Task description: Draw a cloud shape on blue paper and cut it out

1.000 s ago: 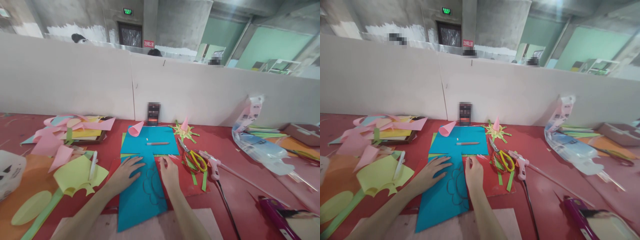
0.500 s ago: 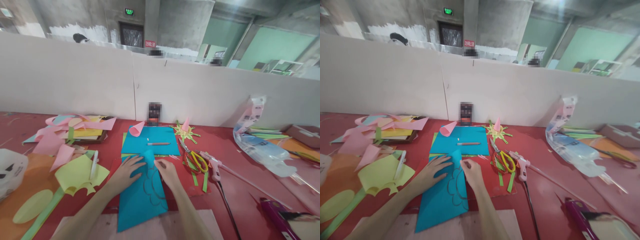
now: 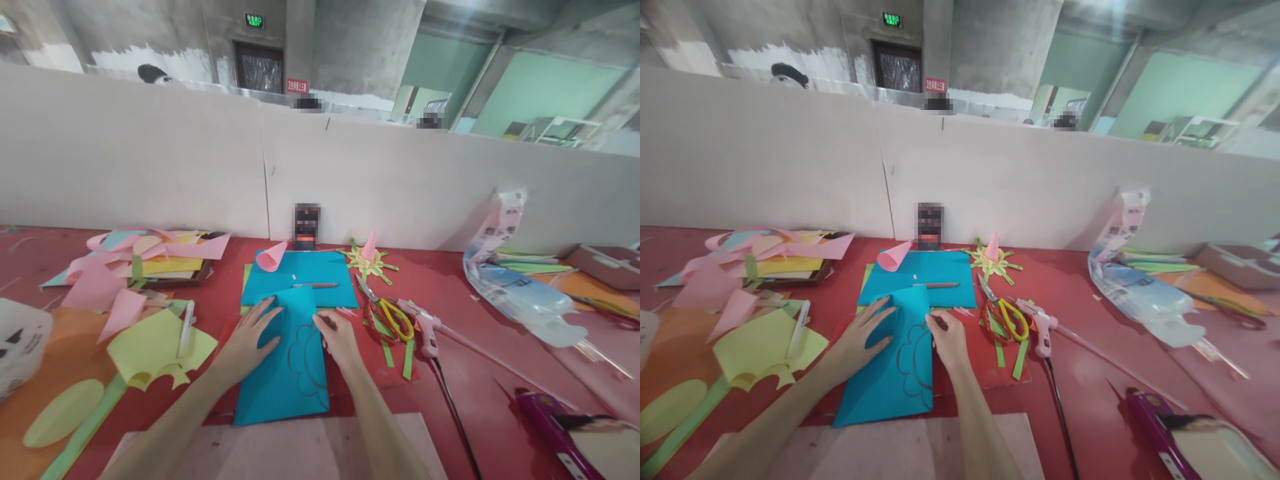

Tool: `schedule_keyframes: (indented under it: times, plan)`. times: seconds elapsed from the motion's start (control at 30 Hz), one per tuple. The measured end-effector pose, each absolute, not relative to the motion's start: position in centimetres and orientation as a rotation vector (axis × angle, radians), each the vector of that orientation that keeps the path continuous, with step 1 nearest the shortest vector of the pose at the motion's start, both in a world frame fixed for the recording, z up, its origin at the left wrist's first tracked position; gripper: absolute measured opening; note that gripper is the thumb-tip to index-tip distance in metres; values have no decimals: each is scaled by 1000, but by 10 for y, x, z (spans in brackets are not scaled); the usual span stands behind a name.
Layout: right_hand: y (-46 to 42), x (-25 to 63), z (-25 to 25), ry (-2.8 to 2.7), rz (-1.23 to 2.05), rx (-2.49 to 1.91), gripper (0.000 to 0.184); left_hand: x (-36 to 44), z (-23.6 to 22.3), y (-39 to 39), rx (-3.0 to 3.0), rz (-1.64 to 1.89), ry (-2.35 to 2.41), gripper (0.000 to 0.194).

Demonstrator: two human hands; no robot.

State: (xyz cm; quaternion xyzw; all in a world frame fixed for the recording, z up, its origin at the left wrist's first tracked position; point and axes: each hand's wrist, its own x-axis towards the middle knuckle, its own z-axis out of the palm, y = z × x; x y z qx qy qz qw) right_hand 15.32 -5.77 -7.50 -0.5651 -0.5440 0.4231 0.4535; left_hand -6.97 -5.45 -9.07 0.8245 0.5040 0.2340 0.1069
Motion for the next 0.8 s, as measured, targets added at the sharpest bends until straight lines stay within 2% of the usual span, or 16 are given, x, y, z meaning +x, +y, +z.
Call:
schedule_keyframes:
  times: [0.4, 0.8]
  plan:
    - [-60, 149, -77, -1512, 864, -1439, 33, -71, -93, -54, 2447, 665, 1457, 44]
    - [-62, 148, -74, -1545, 868, -1491, 33, -70, -88, -56, 2470, 621, 1442, 38]
